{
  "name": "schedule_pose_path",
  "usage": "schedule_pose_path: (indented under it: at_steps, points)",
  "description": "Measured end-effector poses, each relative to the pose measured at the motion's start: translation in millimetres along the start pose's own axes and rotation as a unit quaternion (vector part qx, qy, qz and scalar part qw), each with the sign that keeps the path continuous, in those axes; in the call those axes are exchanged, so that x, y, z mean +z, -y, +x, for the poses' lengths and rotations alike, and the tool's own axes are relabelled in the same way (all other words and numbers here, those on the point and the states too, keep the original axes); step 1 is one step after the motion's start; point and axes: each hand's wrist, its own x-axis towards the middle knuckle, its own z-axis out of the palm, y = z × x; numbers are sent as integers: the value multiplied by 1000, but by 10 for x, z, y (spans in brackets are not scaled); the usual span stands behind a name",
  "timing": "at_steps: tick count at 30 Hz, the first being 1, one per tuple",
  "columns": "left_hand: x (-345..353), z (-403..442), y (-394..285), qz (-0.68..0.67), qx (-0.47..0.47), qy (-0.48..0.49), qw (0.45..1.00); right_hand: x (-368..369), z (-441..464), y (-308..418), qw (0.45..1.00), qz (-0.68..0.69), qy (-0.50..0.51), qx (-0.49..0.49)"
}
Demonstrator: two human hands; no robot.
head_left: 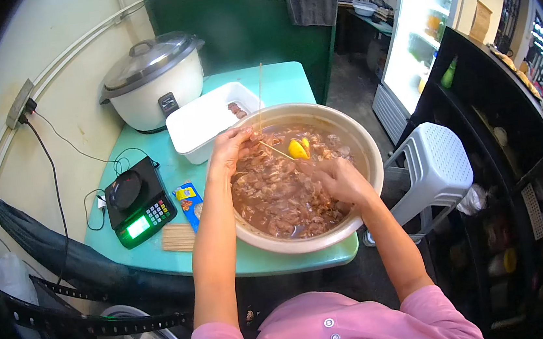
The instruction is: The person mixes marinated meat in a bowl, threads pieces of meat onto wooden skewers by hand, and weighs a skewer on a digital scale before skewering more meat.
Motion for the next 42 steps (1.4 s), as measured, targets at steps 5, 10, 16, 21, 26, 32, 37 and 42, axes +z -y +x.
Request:
schedule_pose_path:
  at_steps: [5,10,16,21,26,32,37,42]
  points:
    - [-9,13,31,24,-20,-4,1000,-5,-11,63,999,20,-26,-8]
    - [20,38,80,-49,-29,7,998,-9,-15,84,1000,7,-25,-7]
    - [68,28,52,-124,-30,-7,992,3,-19,89,999,27,-25,11]
    - [81,-11,46,-77,13,3,997,21,-29,109,999,35,-28,8]
    - [110,-18,15,-77,4,-8,997,18,-21,72,999,36,-34,-18]
    - [57,-8,8,-74,3,-3,997,12,-11,55,999,-1,-33,-21]
    - [33,9,35,-69,-4,18,997,12,-13,54,998,-13,-50,-23]
    - [84,-4,51,-77,-7,24,997,59,1,10,998,5,-56,-34]
